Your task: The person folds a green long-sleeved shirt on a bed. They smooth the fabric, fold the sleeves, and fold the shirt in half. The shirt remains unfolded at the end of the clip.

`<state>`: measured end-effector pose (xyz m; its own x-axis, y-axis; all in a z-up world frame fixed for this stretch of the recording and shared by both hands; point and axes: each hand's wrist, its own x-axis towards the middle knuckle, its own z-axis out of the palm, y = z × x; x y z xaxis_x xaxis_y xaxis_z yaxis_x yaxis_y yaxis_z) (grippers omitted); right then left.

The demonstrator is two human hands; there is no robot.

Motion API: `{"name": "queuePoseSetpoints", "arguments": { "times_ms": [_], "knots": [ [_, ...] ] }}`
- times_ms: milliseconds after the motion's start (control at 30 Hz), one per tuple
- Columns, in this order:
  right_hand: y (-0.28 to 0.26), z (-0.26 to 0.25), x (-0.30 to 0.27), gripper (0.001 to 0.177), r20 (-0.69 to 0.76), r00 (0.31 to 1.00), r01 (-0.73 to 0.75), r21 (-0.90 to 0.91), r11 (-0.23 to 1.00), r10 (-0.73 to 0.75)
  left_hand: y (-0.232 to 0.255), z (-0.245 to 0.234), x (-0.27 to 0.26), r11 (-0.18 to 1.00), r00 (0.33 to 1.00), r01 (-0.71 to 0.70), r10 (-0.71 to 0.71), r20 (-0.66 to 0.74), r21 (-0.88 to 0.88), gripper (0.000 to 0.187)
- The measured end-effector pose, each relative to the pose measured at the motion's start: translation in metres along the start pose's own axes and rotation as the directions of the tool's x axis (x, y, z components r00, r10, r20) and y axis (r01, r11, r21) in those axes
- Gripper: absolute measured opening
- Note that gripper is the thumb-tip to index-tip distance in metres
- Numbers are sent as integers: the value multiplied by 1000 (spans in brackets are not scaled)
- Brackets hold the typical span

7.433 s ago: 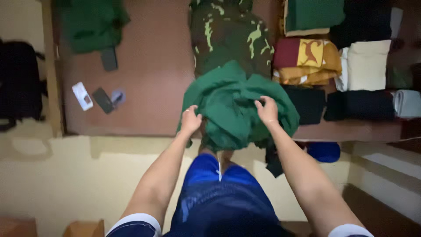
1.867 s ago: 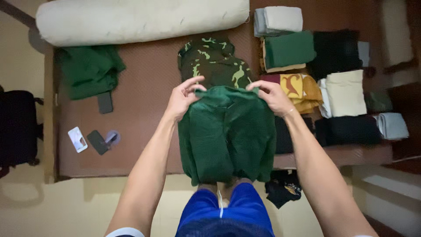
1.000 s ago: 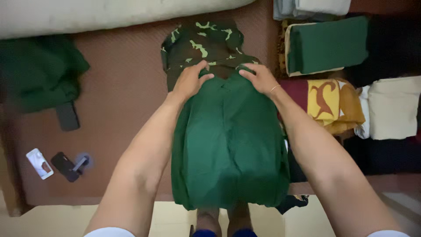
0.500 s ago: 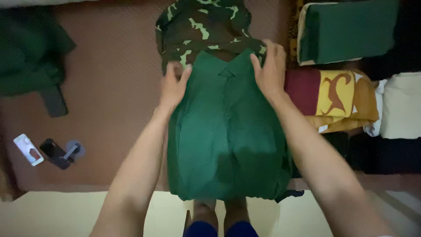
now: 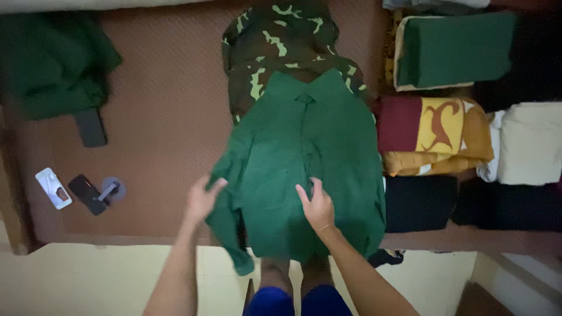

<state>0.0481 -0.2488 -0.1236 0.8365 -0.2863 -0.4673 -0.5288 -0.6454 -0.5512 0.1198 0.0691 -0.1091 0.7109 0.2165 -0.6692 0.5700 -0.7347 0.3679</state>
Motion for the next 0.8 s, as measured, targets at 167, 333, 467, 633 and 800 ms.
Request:
{"name": "queuePoseSetpoints", "arguments": {
  "times_ms": [167, 333, 467, 633, 800],
  "knots": [
    [34, -18, -23, 51, 165, 979, 110, 88, 990, -123, 28, -113, 31, 974, 956, -191, 213, -201, 122, 53],
    [38, -36, -34, 43, 220, 971, 49, 204, 978, -94, 7, -122, 86, 948, 980, -54, 109, -164, 313, 53],
    [44, -33, -42, 42, 255, 960, -191, 286, 939, 117, -4, -87, 73, 864, 970, 38, 88, -226, 501, 45],
    [117, 1, -59, 34, 97, 944, -308, 607, 733, 316, -13, 22, -8, 926, 746, -332, 375, -551, 180, 37],
    [196, 21, -112, 44, -352, 789, -390, 347, 853, 504, -82, 162, -91, 888, 993, -97, 55, -106, -450, 99]
  ]
}}
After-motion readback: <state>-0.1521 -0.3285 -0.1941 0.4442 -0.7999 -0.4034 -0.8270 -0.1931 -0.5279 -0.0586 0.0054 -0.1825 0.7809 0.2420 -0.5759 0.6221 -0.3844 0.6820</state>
